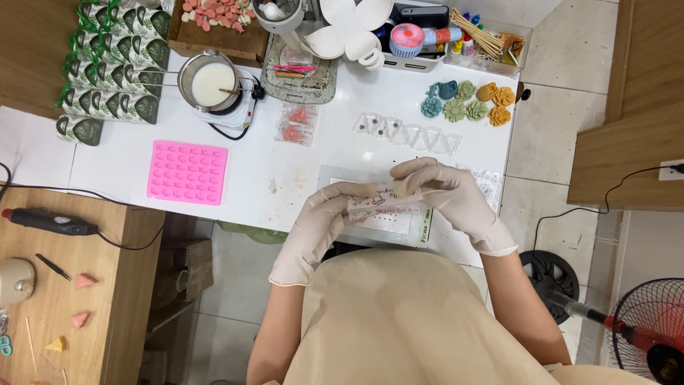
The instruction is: The recorder is packaging individual small pink leaf-shaped candles into small plastic bags and adding instructional/label cards into each bag.
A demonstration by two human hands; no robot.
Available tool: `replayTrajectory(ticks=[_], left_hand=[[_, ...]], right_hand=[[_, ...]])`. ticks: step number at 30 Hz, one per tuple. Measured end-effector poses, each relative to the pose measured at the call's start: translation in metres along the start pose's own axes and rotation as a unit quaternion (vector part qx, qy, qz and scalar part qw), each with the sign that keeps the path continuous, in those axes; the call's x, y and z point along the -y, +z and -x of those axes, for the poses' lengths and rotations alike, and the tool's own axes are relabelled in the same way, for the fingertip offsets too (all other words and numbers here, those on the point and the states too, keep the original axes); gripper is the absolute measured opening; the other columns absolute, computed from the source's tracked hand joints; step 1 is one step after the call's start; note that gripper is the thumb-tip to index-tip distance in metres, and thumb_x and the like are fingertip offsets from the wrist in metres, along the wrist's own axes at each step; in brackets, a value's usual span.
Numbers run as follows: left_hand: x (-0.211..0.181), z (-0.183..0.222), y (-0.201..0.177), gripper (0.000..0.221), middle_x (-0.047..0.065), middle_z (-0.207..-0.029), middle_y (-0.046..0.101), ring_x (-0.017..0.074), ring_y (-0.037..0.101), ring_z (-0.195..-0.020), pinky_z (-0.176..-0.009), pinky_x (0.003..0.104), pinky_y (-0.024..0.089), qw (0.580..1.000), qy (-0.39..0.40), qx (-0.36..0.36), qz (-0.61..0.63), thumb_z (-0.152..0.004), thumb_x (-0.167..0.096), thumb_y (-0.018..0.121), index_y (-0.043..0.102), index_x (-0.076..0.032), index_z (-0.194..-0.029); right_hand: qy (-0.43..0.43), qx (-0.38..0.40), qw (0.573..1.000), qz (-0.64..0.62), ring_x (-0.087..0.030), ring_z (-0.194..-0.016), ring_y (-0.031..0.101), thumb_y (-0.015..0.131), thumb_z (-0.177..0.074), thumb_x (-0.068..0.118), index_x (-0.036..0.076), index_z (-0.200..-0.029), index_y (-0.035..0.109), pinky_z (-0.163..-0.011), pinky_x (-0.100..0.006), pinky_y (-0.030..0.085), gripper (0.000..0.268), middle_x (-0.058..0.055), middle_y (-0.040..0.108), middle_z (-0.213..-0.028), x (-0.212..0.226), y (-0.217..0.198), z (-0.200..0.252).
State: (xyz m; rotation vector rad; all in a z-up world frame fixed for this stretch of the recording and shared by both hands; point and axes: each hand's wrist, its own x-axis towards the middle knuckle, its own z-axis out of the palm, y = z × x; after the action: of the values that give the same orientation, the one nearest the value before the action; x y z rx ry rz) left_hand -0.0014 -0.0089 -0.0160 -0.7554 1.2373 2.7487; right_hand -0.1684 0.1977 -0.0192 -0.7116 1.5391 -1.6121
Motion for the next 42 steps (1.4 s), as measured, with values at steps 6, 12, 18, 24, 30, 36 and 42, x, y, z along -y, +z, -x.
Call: replayTrajectory(ticks=[6,12,18,24,30,36,42], left_hand=[[0.001,0.000,-0.002,0.035,0.019,-0.130,0.068,0.0231,0.066,-0.118,-0.098,0.036,0.053,1.000,-0.016,-0.009,0.026,-0.098,-0.001,0.041,0.064,0.008,-0.122],[0.030,0.004,-0.005,0.043,0.025,-0.135,0.062,0.0357,0.064,-0.122,-0.107,0.038,0.051,0.986,0.001,0.024,0.167,-0.100,-0.014,0.043,0.057,0.015,-0.129],[0.010,0.027,-0.002,0.054,0.025,-0.129,0.065,0.0361,0.067,-0.112,-0.096,0.046,0.053,0.987,-0.087,-0.058,0.122,-0.101,-0.034,0.044,0.053,0.005,-0.136],[-0.003,0.033,-0.006,0.053,0.013,-0.130,0.068,0.0146,0.066,-0.118,-0.102,0.028,0.053,0.996,0.001,-0.019,-0.084,-0.088,-0.004,0.070,0.053,0.004,-0.138],[0.017,0.011,-0.061,0.041,0.012,-0.111,0.075,0.0136,0.070,-0.097,-0.085,0.026,0.056,0.986,0.019,-0.117,-0.117,-0.088,-0.003,0.074,0.065,0.008,-0.127],[0.042,-0.078,-0.194,0.028,0.014,-0.104,0.075,0.0166,0.070,-0.084,-0.072,0.026,0.057,0.926,0.173,-0.333,0.043,-0.090,-0.002,0.073,0.069,0.009,-0.116],[0.124,-0.197,-0.296,0.046,0.013,-0.099,0.076,0.0148,0.075,-0.083,-0.073,0.026,0.062,0.859,0.158,-0.486,-0.031,-0.078,0.002,0.083,0.058,0.009,-0.117]], right_hand=[[0.028,0.048,0.998,0.026,-0.019,-0.125,0.059,0.067,-0.075,-0.011,0.002,-0.103,0.067,-0.107,-0.034,0.049,0.031,-0.013,0.060,-0.139,0.027,0.007,0.009],[0.027,0.018,0.996,0.086,-0.017,-0.116,0.062,0.079,-0.078,-0.006,0.000,-0.109,0.065,-0.101,-0.032,0.051,0.035,-0.011,0.066,-0.127,-0.010,0.019,0.008],[0.124,-0.014,0.992,-0.005,-0.012,-0.100,0.070,0.073,-0.086,-0.001,-0.002,-0.107,0.068,-0.091,-0.028,0.056,0.021,-0.006,0.074,-0.108,-0.018,0.027,-0.003],[0.191,0.038,0.978,0.080,-0.008,-0.088,0.067,0.077,-0.081,0.003,0.000,-0.124,0.068,-0.079,-0.025,0.057,0.044,-0.002,0.075,-0.100,0.015,0.065,-0.029],[0.167,-0.019,0.974,0.152,-0.009,-0.087,0.067,0.075,-0.086,0.009,0.007,-0.138,0.060,-0.077,-0.024,0.055,0.054,-0.006,0.072,-0.103,0.019,0.094,-0.047],[0.125,-0.090,0.981,0.120,-0.007,-0.100,0.061,0.064,-0.095,0.011,0.008,-0.142,0.058,-0.091,-0.022,0.049,0.047,-0.003,0.068,-0.121,0.000,0.072,-0.037],[0.170,-0.162,0.966,0.106,-0.007,-0.105,0.060,0.062,-0.098,0.013,0.007,-0.140,0.060,-0.094,-0.022,0.047,0.043,-0.003,0.068,-0.120,-0.020,0.043,-0.009]])
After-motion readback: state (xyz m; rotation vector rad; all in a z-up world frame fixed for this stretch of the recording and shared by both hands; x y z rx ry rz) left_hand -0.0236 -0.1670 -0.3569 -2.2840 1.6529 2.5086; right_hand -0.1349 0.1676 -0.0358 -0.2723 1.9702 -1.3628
